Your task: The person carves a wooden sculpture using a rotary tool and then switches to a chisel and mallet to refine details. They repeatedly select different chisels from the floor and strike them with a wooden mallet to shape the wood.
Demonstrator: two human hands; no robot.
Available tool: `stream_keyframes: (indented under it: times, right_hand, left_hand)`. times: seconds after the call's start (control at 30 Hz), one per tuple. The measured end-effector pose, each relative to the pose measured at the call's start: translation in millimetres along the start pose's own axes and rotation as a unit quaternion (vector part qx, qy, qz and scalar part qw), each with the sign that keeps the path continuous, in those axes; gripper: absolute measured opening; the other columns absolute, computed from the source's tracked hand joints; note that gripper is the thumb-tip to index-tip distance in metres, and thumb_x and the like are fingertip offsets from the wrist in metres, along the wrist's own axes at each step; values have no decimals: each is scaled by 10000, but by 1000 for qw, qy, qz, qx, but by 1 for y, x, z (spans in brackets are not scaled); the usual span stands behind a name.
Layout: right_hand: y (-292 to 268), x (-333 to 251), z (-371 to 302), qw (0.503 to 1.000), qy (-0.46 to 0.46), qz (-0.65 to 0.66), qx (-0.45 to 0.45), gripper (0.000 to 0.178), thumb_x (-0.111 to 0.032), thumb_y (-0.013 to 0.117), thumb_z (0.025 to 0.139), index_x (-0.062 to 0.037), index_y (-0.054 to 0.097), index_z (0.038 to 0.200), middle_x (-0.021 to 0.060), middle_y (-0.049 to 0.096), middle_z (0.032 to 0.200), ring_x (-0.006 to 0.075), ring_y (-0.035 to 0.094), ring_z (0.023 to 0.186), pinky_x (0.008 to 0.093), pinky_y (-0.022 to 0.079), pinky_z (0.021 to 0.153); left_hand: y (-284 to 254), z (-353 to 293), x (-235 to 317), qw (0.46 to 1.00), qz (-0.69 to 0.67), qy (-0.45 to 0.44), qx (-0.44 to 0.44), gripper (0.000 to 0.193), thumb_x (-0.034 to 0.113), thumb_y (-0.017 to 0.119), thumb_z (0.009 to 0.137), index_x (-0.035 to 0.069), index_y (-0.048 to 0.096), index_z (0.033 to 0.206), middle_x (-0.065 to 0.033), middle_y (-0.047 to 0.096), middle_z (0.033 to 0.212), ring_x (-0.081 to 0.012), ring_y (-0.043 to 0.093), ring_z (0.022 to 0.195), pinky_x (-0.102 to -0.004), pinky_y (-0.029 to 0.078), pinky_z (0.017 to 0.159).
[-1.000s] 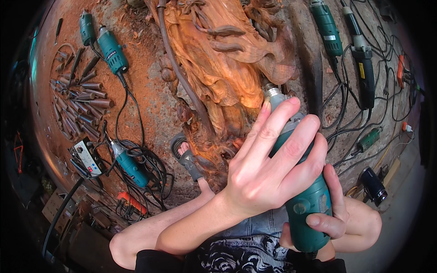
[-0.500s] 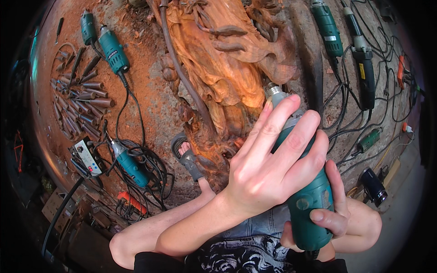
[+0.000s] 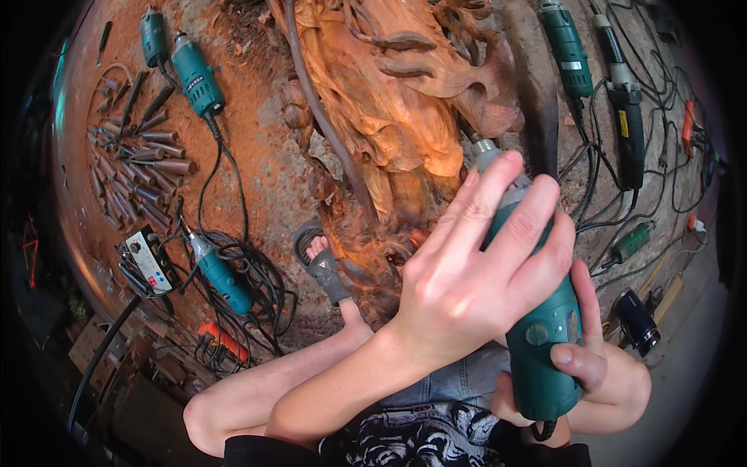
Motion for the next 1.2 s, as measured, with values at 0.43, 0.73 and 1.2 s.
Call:
stream_keyframes:
  times: [0.43,0.73,1.2]
  right_hand:
    - [-1,1,1,988,-31,-135,62,1063,-433,678,782,-238,64,1628,102,280,1670,242,234,1597,587,-31,1300]
    - [-19,-17,0,900,-236,-366,4,803,-307,679,844,-257,250,1522,212,223,1581,414,325,1488,606,190,1233]
    - [-44,40,-14,499,-769,-400,17,1068,-212,899,640,-150,327,1540,348,395,1558,441,457,1425,501,376,1181]
  left_hand:
    - [3,-5,1,999,-1,9,41,102,140,737,771,109,722,867,-72,721,1128,-372,707,1119,-484,635,917]
    - [0,-3,2,999,-16,13,39,134,140,745,758,109,729,887,-71,721,1130,-363,714,1107,-479,640,906]
    - [-9,-9,42,976,-113,183,33,241,162,764,675,137,729,913,-58,705,1008,-300,707,959,-414,593,821]
Point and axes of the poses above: each hand's wrist, its own z-axis towards the middle knuckle, its own y-axis out of the palm, x = y × z, the point moved 7 cm from there along z, towards the middle knuckle
